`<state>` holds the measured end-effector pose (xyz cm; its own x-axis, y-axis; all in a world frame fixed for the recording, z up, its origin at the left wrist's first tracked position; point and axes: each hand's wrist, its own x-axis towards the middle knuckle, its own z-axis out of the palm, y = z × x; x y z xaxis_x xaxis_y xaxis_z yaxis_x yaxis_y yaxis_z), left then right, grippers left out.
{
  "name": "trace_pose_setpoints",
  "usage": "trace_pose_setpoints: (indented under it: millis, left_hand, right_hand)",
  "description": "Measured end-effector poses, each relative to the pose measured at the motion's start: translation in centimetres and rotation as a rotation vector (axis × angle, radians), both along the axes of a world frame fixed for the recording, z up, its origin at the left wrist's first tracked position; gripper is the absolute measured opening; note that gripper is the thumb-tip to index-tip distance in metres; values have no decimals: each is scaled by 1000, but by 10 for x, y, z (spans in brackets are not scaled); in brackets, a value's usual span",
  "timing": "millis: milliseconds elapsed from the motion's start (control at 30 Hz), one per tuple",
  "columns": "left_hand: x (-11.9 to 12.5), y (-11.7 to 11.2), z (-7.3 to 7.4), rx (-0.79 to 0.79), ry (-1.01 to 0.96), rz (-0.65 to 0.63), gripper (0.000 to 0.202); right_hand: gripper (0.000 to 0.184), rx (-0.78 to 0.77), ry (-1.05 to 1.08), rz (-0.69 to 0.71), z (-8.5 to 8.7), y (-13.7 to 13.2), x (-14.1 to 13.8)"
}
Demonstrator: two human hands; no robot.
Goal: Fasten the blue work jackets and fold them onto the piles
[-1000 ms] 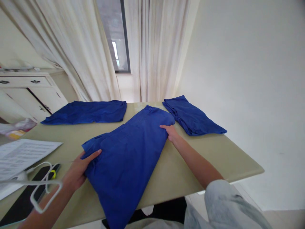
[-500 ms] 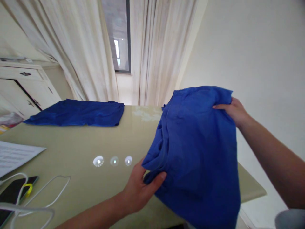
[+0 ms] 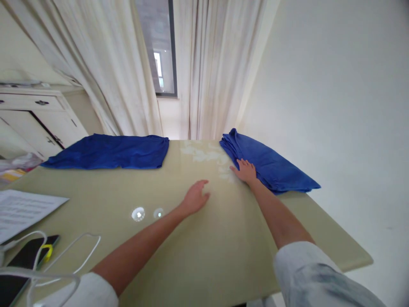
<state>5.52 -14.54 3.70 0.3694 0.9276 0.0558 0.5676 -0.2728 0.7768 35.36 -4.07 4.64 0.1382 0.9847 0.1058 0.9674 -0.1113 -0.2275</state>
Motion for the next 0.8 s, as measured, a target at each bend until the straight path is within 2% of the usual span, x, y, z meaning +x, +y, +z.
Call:
trace_pose_setpoints:
  millis: [33, 133, 233, 300, 400, 500, 600, 700, 800]
  left_hand:
    - [-25, 22, 0, 86, 100, 102, 52]
    - [-91, 77, 1, 241, 347, 395, 55]
    - [-136, 107, -4, 274, 487, 610, 74]
    - [-153, 116, -7, 181, 552, 674, 75]
    - [-165, 120, -4, 83, 644, 641, 49]
    - [-163, 116, 9, 87, 684, 573, 38]
    - [-140, 93, 17, 101, 677, 478, 39]
    - [-92, 45, 15, 117, 637, 315, 38]
    - [-41, -7, 12, 133, 556, 121, 41]
  right_hand:
    - [63, 16, -1, 12, 0, 2, 12]
    - [63, 49, -38, -48, 15, 8, 51]
    - [73, -70, -112, -97, 20, -2, 73]
    - [69, -117, -147, -71, 9, -16, 75]
    - [63, -33, -222, -90, -12, -32, 69]
    - [62, 30, -254, -107, -19, -39, 64]
    - [61, 54, -201, -121, -13, -36, 51]
    - [59, 149, -6, -100, -7, -25, 9]
    - [66, 77, 286, -17, -8, -15, -52]
